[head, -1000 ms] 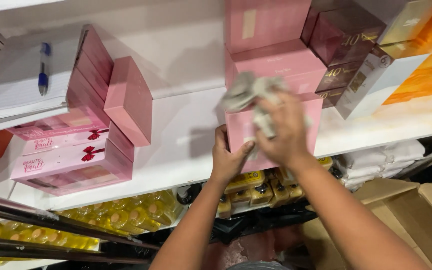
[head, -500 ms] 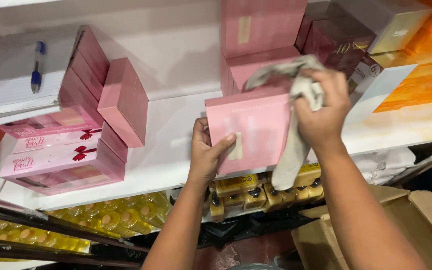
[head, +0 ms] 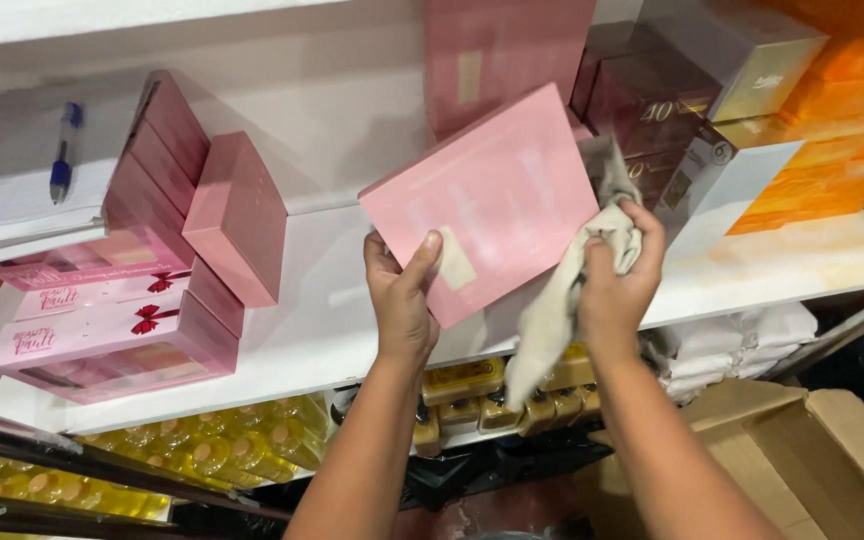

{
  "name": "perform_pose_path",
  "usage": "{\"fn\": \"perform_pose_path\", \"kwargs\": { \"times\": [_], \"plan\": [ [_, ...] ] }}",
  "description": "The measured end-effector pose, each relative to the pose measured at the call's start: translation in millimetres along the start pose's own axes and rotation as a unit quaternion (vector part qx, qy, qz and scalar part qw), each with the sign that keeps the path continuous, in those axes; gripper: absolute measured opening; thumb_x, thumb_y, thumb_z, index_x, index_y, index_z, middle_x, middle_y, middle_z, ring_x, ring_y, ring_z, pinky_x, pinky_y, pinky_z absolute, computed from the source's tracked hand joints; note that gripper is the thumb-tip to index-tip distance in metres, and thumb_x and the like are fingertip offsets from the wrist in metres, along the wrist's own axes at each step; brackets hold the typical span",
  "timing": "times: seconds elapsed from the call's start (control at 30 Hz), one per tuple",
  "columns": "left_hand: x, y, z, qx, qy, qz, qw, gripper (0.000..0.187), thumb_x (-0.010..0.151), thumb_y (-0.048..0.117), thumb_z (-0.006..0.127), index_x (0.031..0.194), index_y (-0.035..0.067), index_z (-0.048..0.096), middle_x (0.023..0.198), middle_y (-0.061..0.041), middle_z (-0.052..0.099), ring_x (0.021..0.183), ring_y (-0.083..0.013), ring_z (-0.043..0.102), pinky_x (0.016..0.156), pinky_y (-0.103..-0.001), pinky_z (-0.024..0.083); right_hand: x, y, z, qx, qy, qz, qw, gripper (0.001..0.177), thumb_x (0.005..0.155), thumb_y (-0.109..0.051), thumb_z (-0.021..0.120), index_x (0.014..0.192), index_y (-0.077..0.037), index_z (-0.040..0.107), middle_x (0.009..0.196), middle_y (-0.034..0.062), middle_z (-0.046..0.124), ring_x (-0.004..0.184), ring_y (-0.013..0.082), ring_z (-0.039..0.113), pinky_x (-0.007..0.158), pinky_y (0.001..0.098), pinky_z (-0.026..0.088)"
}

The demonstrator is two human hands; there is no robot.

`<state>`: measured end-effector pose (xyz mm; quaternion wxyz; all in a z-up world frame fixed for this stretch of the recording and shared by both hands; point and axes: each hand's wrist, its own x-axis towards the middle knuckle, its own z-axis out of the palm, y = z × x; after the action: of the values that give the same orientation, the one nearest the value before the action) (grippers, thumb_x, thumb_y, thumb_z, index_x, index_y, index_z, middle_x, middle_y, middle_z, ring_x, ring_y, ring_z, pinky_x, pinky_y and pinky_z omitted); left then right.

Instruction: Cleaning and arranging boxes of beauty products on a shelf.

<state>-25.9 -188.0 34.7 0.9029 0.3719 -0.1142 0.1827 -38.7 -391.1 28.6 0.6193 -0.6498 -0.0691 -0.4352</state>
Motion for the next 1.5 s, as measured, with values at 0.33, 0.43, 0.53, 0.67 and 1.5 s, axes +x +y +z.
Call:
{"fn": "perform_pose_path", "kwargs": {
  "times": [0.33, 0.43, 0.53, 0.67, 1.5],
  "plan": [
    [-13, -3, 18, -0.119, 0.038, -0.161, 0.979, 0.061, 0.094, 0.027, 0.067, 0.144, 0.001, 0.044, 0.129, -0.014, 0.061, 0.121, -0.0255, 0.062, 0.102, -0.04, 0.055, -97, -19, 39, -0.171, -0.041, -0.18, 0.968, 0.063, 0.099, -0.013, 0.059, 0.153, 0.0, 0.029, 0.154, 0.025, 0.022, 0.145, 0.0384, 0.033, 0.125, 0.0499, 0.032],
    [-15, 4, 12, -0.129, 0.025, -0.132, 0.983, 0.058, 0.094, 0.022, 0.068, 0.144, 0.004, 0.046, 0.13, -0.013, 0.061, 0.121, -0.0247, 0.06, 0.103, -0.041, 0.052, -104, -21, 41, -0.157, -0.078, -0.174, 0.969, 0.064, 0.1, -0.017, 0.061, 0.152, 0.001, 0.029, 0.153, 0.0255, 0.021, 0.145, 0.0413, 0.03, 0.123, 0.0512, 0.03],
    [-19, 7, 6, -0.083, 0.032, -0.1, 0.991, 0.062, 0.085, 0.011, 0.073, 0.141, 0.01, 0.046, 0.131, -0.011, 0.059, 0.122, -0.0231, 0.059, 0.105, -0.039, 0.051, -89, -24, 42, -0.155, -0.084, -0.144, 0.974, 0.064, 0.102, -0.016, 0.061, 0.153, 0.002, 0.028, 0.155, 0.0263, 0.018, 0.146, 0.0415, 0.031, 0.124, 0.0517, 0.029],
    [-30, 8, -1, 0.002, -0.043, -0.045, 0.998, 0.063, 0.079, 0.0, 0.078, 0.137, 0.002, 0.051, 0.123, -0.012, 0.063, 0.113, -0.0232, 0.062, 0.1, -0.038, 0.052, -65, -33, 42, -0.166, -0.052, -0.13, 0.976, 0.062, 0.102, -0.012, 0.059, 0.155, 0.0, 0.03, 0.158, 0.0258, 0.016, 0.149, 0.0409, 0.031, 0.128, 0.0528, 0.029],
    [-61, 56, 27, 0.355, -0.266, 0.167, 0.88, 0.051, 0.108, 0.036, 0.057, 0.152, 0.009, 0.057, 0.166, -0.009, 0.05, 0.156, -0.03, 0.035, 0.137, -0.044, 0.026, -33, -66, 42, 0.183, -0.135, 0.019, 0.974, 0.089, 0.08, -0.028, 0.084, 0.147, 0.0, 0.032, 0.133, 0.0145, 0.051, 0.126, 0.0281, 0.055, 0.112, 0.0408, 0.049]
  ]
}}
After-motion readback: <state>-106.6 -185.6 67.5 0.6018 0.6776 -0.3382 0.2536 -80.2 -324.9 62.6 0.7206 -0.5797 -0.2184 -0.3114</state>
